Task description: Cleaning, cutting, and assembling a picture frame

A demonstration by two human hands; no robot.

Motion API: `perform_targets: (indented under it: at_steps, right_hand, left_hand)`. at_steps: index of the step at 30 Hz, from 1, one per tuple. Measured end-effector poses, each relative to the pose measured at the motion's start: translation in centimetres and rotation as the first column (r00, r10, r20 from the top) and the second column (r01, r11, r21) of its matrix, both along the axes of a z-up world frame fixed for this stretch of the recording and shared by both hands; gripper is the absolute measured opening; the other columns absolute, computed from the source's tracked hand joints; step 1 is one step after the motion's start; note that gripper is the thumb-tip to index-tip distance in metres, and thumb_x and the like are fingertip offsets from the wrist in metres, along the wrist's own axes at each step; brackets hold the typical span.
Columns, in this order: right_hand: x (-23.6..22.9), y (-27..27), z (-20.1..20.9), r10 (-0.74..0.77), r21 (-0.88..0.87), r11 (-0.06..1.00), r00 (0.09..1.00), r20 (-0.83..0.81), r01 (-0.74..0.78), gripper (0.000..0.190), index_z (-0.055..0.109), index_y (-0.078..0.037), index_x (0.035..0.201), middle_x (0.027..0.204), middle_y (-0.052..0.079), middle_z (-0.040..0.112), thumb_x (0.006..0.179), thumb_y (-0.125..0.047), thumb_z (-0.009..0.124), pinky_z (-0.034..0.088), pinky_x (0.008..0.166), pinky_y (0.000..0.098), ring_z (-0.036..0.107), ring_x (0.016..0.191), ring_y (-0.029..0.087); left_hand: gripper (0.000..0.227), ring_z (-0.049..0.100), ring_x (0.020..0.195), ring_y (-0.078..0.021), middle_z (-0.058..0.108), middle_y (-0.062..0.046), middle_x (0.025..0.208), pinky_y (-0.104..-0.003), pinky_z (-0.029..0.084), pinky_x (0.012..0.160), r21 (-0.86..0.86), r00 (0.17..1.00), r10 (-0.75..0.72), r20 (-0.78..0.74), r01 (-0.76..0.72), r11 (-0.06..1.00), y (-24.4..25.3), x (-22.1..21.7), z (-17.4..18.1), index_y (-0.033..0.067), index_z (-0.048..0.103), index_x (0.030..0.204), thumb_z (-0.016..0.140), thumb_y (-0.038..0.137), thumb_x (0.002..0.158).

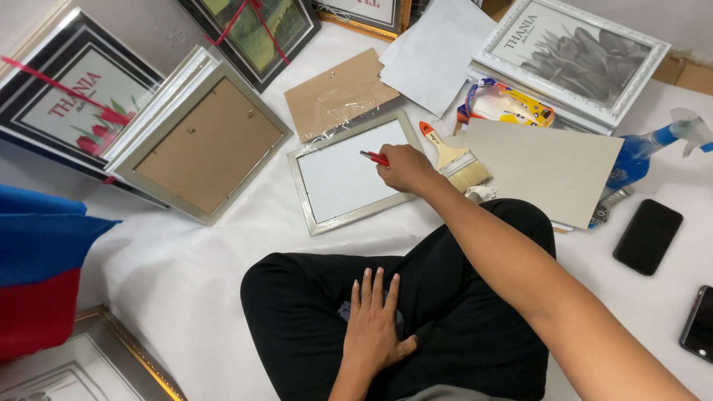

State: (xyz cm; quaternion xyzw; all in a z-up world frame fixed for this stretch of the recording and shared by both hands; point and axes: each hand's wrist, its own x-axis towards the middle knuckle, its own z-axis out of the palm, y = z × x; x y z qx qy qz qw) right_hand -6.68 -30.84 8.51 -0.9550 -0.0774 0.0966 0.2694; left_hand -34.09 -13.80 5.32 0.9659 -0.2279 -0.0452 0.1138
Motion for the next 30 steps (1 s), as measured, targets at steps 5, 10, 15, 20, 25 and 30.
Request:
perform_targets:
  at_steps: [5,10,15,20,25,30]
  right_hand:
    - [-3.9,-0.2,0.2,0.049,-0.093,0.994,0.999,-0.009,-0.050,0.025,0.070,-0.008,0.104,0.091,0.013,0.074,0.091,-0.024,0.057,0.054,0.075,0.0436,0.068,0.079,0.033]
    - [-6.2,-0.5,0.4,0.037,-0.153,0.988,0.999,-0.009,-0.038,0.026,0.072,-0.010,0.106,0.094,0.011,0.075,0.089,-0.024,0.057,0.055,0.074,0.0436,0.069,0.083,0.032]
    - [-7.5,-0.6,1.8,0.025,-0.175,0.984,0.999,-0.048,-0.033,0.027,0.072,-0.011,0.109,0.100,0.011,0.074,0.090,-0.024,0.058,0.054,0.079,0.0432,0.069,0.090,0.031]
    - [-7.9,-1.1,1.3,0.078,-0.149,0.986,0.997,0.006,-0.076,0.032,0.073,-0.008,0.112,0.094,0.016,0.074,0.088,-0.024,0.059,0.055,0.080,0.0445,0.071,0.088,0.035]
    - [-8.4,-3.0,0.9,0.081,-0.128,0.989,0.997,0.001,-0.080,0.036,0.075,-0.006,0.115,0.092,0.021,0.074,0.086,-0.023,0.061,0.057,0.083,0.0478,0.074,0.091,0.039]
    - [-8.8,-2.7,3.3,0.083,-0.132,0.988,0.995,0.054,-0.076,0.035,0.074,-0.003,0.114,0.093,0.023,0.073,0.088,-0.023,0.059,0.057,0.084,0.0489,0.073,0.093,0.042]
  left_hand:
    - [0.136,0.011,0.152,-0.0465,0.020,-0.031,0.162,-0.057,0.008,0.119,0.073,0.995,-0.026,0.100,0.018,0.997,-0.1,-0.9,-2.3,0.0025,0.024,0.159,0.091,0.061,0.057]
    - [0.133,0.013,0.152,-0.0439,0.023,-0.028,0.163,-0.055,0.011,0.120,0.097,0.990,-0.005,0.143,-0.009,0.995,-0.7,-2.3,-1.3,0.0042,0.026,0.159,0.094,0.051,0.053]
    - [0.135,0.015,0.153,-0.0405,0.023,-0.024,0.164,-0.054,0.013,0.121,0.069,0.977,0.015,0.213,-0.030,0.997,-0.7,-3.5,-2.1,0.0061,0.026,0.159,0.095,0.046,0.050]
    - [0.125,0.011,0.155,-0.0411,0.021,-0.021,0.166,-0.054,0.006,0.123,0.105,0.981,0.074,0.178,-0.094,0.990,-1.3,-3.7,-2.5,0.0100,0.026,0.160,0.090,0.040,0.057]
    - [0.119,0.003,0.156,-0.0407,0.015,-0.018,0.169,-0.058,-0.006,0.124,0.112,0.982,0.133,0.138,-0.149,0.983,-1.7,-4.0,0.1,0.0155,0.024,0.162,0.089,0.031,0.063]
    - [0.099,-0.007,0.155,-0.0439,0.006,-0.021,0.169,-0.060,-0.008,0.122,0.112,0.988,0.151,-0.031,-0.147,0.983,-1.8,-5.0,0.6,0.0159,0.021,0.162,0.071,0.009,0.077]
